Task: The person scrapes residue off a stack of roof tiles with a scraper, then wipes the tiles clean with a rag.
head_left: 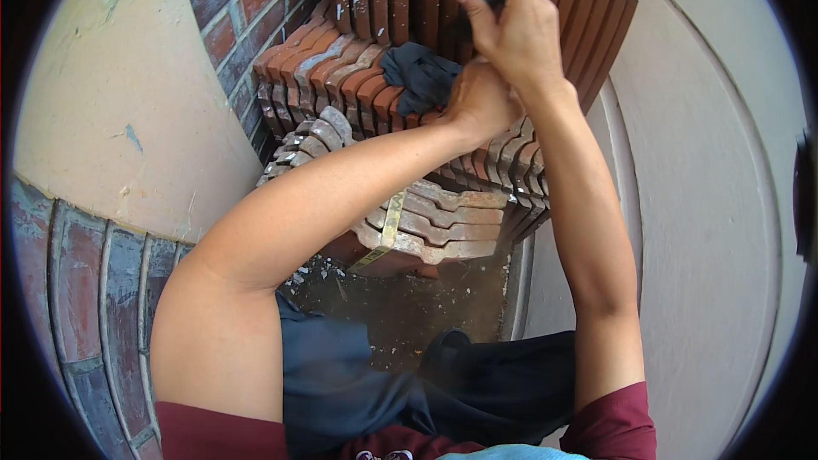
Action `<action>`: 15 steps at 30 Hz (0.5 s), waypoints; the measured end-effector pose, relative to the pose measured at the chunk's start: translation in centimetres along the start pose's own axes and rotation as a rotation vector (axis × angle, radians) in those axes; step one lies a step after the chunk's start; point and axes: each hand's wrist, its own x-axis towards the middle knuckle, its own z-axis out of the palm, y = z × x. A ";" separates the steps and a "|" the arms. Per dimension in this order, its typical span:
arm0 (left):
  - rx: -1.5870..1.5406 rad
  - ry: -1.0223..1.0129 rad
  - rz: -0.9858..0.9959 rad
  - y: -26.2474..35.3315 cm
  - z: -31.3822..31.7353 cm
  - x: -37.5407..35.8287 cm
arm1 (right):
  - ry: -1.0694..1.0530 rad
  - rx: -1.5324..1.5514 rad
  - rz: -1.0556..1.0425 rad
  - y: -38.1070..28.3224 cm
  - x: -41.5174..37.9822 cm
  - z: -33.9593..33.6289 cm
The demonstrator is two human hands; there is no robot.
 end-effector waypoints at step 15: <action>1.003 -0.163 0.191 -3.5 -3.8 -1.3 | 0.053 0.039 0.176 2.4 -0.8 -8.1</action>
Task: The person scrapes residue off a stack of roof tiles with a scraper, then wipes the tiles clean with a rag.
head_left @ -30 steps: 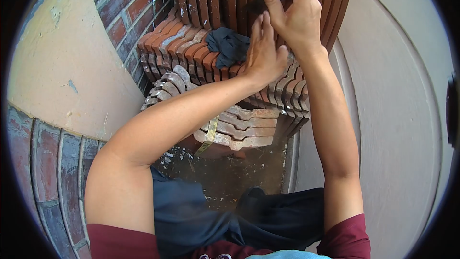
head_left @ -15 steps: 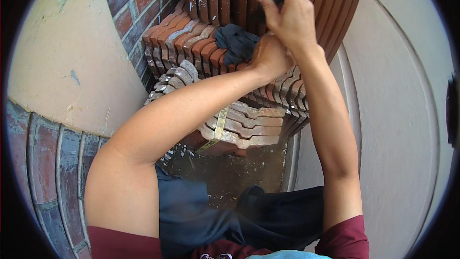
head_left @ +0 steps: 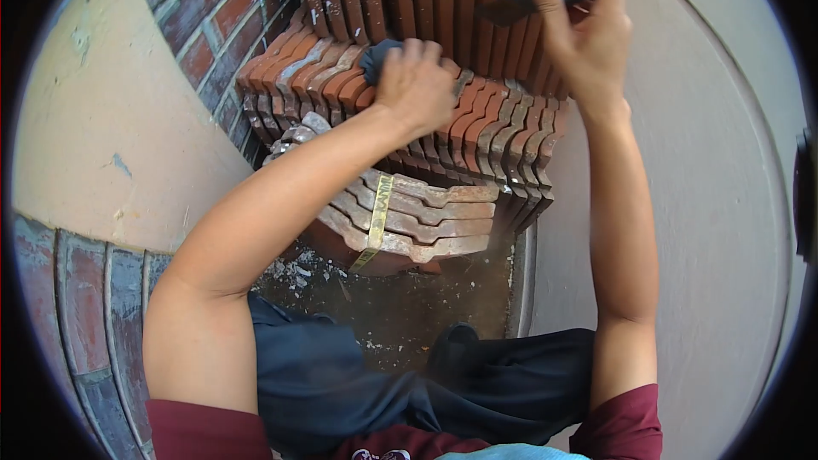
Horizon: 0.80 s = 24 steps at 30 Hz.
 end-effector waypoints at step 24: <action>-0.090 0.569 0.159 -7.0 -0.5 5.3 | 0.131 0.174 0.074 3.0 -1.4 -4.1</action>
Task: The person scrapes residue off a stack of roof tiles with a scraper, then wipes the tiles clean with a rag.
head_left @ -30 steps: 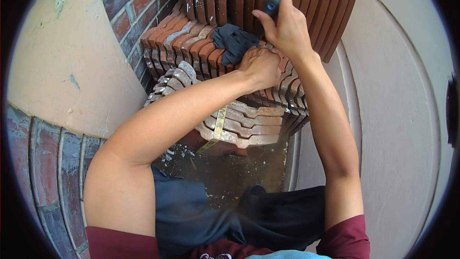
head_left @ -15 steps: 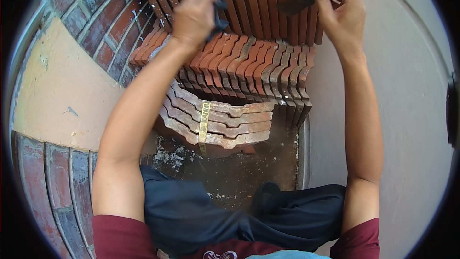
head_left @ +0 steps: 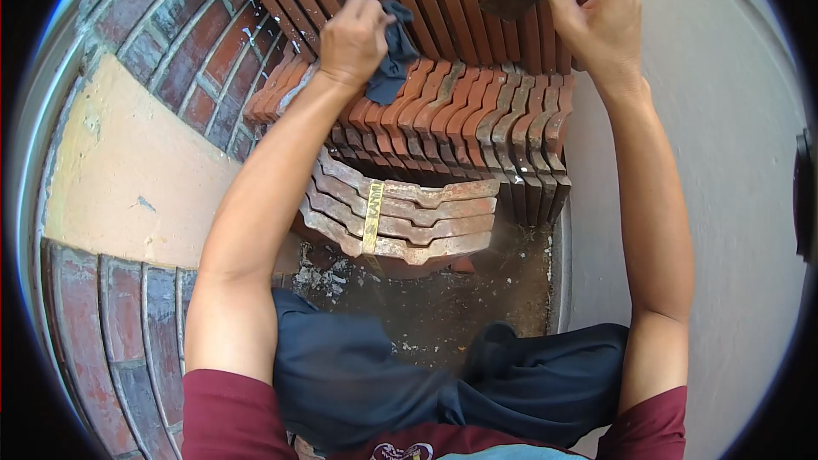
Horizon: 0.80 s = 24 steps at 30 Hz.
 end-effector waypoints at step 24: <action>0.048 0.437 0.168 -1.4 -1.6 5.6 | -0.021 0.080 0.086 0.6 -1.2 0.5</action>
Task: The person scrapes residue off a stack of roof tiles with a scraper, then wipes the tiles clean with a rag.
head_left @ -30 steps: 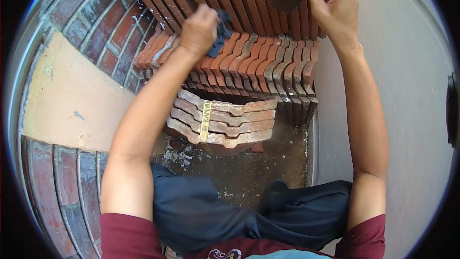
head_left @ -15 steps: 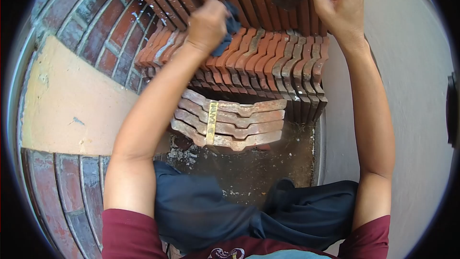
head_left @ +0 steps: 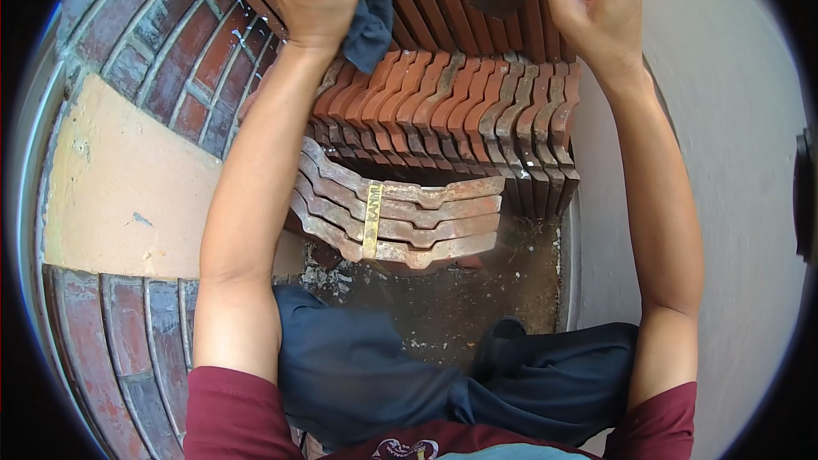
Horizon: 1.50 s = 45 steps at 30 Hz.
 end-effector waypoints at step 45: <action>-1.174 -0.154 -1.562 6.5 0.4 -5.1 | -0.361 0.115 0.531 0.7 -11.0 11.1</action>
